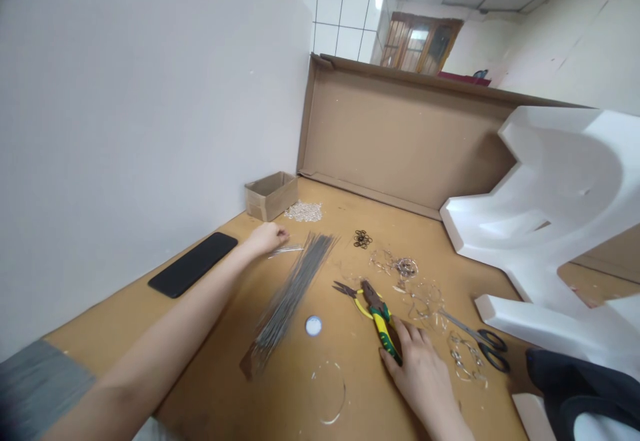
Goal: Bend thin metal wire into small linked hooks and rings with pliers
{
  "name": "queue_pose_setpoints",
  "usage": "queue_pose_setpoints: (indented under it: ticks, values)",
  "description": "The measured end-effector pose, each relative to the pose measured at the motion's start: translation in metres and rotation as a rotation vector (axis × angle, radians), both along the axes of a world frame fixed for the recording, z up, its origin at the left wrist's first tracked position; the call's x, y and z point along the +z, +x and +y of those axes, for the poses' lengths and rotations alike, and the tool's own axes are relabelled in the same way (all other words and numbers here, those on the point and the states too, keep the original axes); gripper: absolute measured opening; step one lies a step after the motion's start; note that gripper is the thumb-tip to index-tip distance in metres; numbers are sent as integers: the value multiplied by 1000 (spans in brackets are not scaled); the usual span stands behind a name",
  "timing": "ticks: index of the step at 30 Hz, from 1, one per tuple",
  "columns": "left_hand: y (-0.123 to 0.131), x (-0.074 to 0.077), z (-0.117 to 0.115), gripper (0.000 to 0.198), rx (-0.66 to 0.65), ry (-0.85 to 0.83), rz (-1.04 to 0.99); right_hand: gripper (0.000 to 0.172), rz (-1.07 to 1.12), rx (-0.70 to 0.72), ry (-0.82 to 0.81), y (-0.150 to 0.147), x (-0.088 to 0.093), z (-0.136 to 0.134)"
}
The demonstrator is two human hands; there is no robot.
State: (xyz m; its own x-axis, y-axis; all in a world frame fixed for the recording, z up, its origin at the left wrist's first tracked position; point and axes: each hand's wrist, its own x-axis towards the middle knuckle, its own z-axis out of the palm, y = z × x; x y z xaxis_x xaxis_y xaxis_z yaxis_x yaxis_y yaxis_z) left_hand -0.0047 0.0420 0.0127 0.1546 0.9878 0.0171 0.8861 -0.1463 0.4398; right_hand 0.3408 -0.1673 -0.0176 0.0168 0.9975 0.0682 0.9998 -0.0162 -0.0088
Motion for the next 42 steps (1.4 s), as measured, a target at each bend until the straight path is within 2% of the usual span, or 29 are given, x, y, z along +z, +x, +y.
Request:
queue_pose_setpoints:
  ticks: [7, 9, 12, 14, 16, 19, 20, 22, 24, 29, 32, 36, 42]
  values:
    - [26, 26, -25, 24, -341, -87, -344, 49, -39, -123, -5, -15, 5, 3]
    - [37, 35, -37, 21, -470, -199, -606, 50, -37, -184, 0, -18, 5, 4]
    - [49, 43, -53, 18, -552, -327, -781, 52, 50, -256, 49, -15, 5, 8]
    - [54, 46, -61, 17, -572, -378, -828, 52, 232, -261, 117, -10, 8, 9]
    - [58, 48, -68, 17, -599, -404, -839, 49, 560, -222, 114, -7, 13, 9]
    - [63, 53, -78, 23, -657, -418, -833, 46, 1152, -107, -72, -12, 26, 1]
    - [64, 56, -81, 25, -674, -420, -829, 47, 1290, -71, -135, -14, 31, -3]
    - [65, 60, -86, 26, -691, -422, -815, 47, 1400, -39, -229, -18, 39, -9]
    - [65, 63, -89, 25, -688, -414, -802, 48, 1306, -63, -259, -15, 42, -12]
    - [62, 64, -89, 25, -676, -385, -801, 60, 574, -216, 12, 16, 29, -2]
    - [63, 61, -87, 27, -654, -376, -791, 59, 341, -237, -72, 29, 18, 5]
    - [62, 60, -86, 22, -660, -346, -786, 57, 167, -280, -108, 29, 8, 9]
    - [61, 65, -88, 20, -615, -325, -772, 53, 51, -252, -28, 29, 5, 9]
